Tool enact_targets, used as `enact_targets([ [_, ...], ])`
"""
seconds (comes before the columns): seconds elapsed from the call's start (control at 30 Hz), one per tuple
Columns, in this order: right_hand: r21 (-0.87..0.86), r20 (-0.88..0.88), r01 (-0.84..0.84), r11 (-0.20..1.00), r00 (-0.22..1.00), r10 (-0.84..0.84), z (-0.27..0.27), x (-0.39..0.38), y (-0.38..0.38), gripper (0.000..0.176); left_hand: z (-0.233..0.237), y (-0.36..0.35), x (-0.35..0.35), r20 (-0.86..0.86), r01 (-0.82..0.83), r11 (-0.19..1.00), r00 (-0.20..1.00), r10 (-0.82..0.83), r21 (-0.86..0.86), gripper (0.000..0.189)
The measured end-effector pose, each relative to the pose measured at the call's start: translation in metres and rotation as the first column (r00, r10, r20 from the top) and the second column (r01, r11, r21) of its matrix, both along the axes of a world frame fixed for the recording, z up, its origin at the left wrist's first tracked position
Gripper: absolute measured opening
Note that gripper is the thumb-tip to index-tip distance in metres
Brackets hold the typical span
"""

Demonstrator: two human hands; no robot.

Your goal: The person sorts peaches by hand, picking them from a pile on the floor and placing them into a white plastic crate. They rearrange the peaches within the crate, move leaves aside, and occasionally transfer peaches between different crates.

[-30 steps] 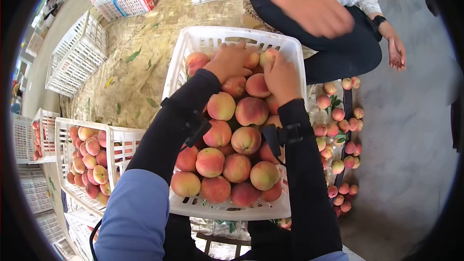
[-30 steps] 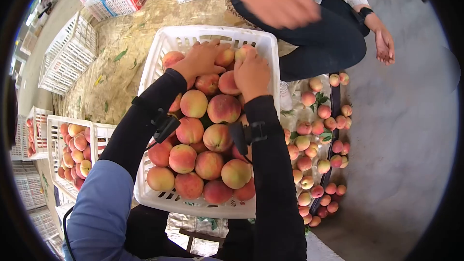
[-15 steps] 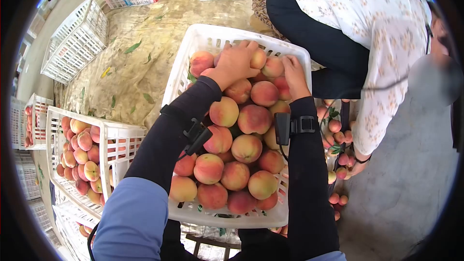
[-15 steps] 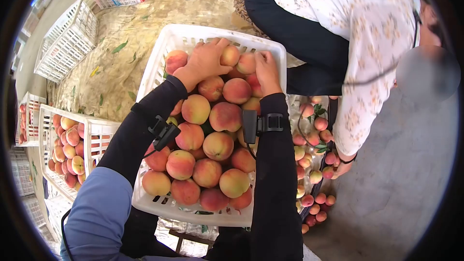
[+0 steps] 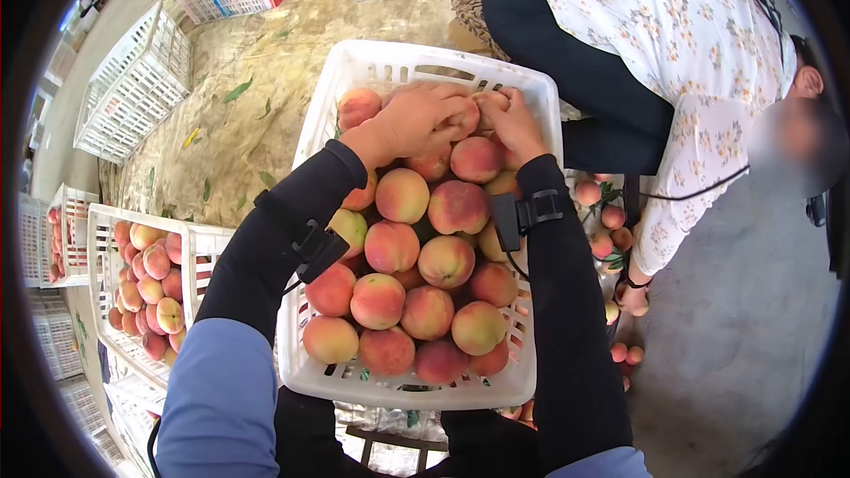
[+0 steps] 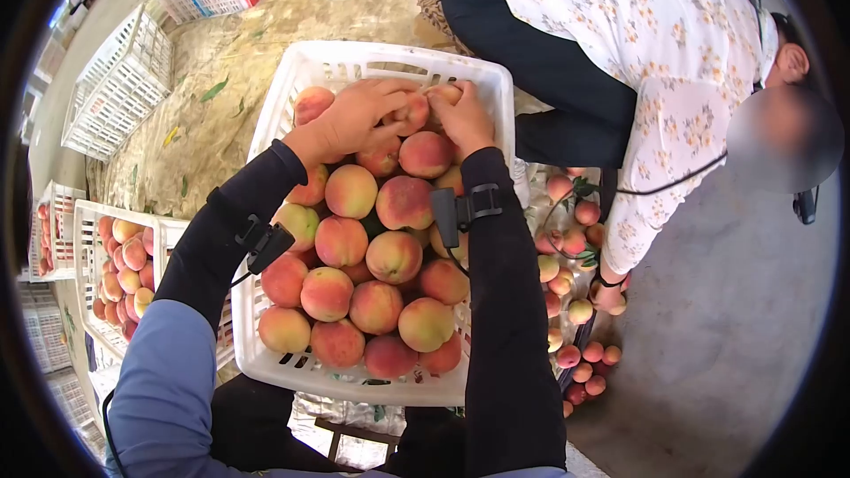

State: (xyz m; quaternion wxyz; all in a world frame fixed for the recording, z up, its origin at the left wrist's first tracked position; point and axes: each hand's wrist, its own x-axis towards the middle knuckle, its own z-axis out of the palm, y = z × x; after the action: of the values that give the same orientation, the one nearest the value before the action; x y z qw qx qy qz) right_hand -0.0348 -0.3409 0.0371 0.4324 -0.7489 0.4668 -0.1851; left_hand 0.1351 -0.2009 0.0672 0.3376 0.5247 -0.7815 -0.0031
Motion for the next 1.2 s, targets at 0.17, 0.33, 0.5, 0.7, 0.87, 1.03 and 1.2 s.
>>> enact_targets([
  [0.17,-0.144,-0.069,0.084,0.986,0.993,-0.094,0.001,0.003,0.007,0.065,0.001,-0.002,-0.009,0.073,-0.205,0.959,0.978,0.194,0.195,0.043],
  [0.33,-0.404,-0.168,-0.043,0.914,0.985,-0.028,0.008,-0.008,0.024,0.059,-0.012,-0.001,-0.035,0.396,-0.31,0.933,0.846,0.357,-0.18,0.053],
  [0.5,-0.513,-0.107,-0.086,0.854,0.994,0.036,-0.004,-0.011,0.021,0.057,-0.011,-0.008,-0.039,0.511,-0.383,0.923,0.802,0.309,0.044,0.067],
  [0.7,-0.466,-0.034,-0.073,0.882,0.997,0.065,-0.001,-0.015,0.025,0.057,-0.016,-0.017,-0.003,0.393,-0.229,0.947,0.911,0.127,0.224,0.054],
  [0.87,-0.417,-0.079,-0.104,0.903,0.994,0.078,0.006,-0.016,0.029,0.055,0.011,0.022,0.032,0.202,-0.444,0.771,0.896,0.396,0.457,0.064],
  [1.03,-0.527,-0.023,-0.087,0.846,0.996,0.088,-0.003,-0.015,0.025,0.056,0.009,0.021,0.024,0.211,-0.484,0.738,0.874,0.439,0.47,0.067],
  [1.2,-0.461,-0.073,-0.087,0.883,0.996,0.061,0.003,-0.017,0.031,0.056,0.017,0.014,0.008,0.336,-0.498,0.744,0.863,0.376,0.446,0.05],
])
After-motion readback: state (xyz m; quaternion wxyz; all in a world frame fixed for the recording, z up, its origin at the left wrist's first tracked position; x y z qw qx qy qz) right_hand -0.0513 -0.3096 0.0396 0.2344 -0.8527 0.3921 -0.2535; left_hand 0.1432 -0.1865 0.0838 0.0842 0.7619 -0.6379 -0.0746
